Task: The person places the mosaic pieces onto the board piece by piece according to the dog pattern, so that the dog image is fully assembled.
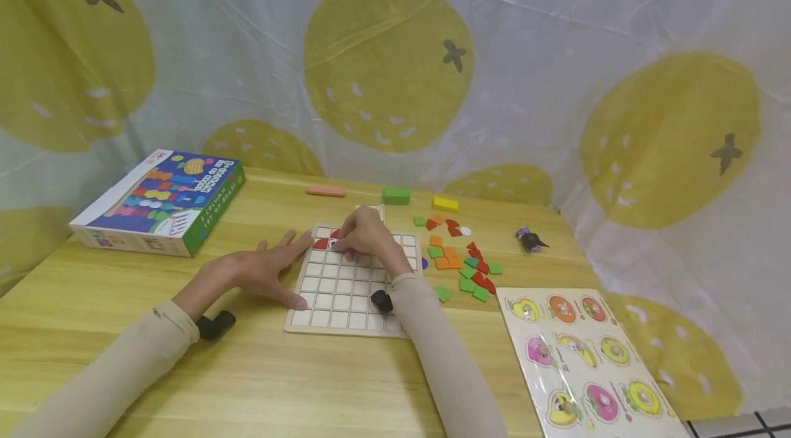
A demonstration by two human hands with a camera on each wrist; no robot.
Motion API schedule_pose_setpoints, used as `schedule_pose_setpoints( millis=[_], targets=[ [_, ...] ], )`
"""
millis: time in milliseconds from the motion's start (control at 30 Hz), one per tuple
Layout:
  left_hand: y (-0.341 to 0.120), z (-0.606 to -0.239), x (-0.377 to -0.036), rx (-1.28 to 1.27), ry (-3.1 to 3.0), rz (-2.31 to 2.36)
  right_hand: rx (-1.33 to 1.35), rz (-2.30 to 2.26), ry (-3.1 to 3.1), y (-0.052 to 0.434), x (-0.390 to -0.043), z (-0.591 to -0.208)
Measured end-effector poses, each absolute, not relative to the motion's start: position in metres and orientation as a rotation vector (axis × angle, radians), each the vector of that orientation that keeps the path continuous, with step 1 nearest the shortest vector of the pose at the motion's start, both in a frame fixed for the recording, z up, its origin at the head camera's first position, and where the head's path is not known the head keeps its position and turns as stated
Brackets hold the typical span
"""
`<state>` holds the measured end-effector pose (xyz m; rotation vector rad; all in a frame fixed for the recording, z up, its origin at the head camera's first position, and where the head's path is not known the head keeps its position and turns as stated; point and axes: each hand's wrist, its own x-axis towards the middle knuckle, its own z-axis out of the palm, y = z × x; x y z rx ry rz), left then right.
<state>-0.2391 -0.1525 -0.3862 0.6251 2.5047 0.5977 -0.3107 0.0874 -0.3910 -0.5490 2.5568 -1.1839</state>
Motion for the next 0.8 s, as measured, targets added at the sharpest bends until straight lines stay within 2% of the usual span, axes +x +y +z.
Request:
schedule_pose_setpoints(
  millis=[200, 433, 633, 800],
  targets=[
    [-0.153, -0.385, -0.238, 0.633, 2.511, 0.609, -0.583, -1.162, 2.612, 0.111, -0.312, -0.379],
    [-0.152, -0.382, -0.237, 0.608, 2.511, 0.615, -0.576, -1.214, 2.73, 0.186, -0.31, -0.362],
    [-0.153, -0.387, -0.237, 0.612, 2.511, 0.613, -0.424, -1.191, 2.875, 0.249, -0.31, -0.371],
    [-0.153, -0.388, -0.237, 0.615, 2.52, 0.607, -0.301, -1.199, 2.884, 0.281, -0.316, -0.377]
  ],
)
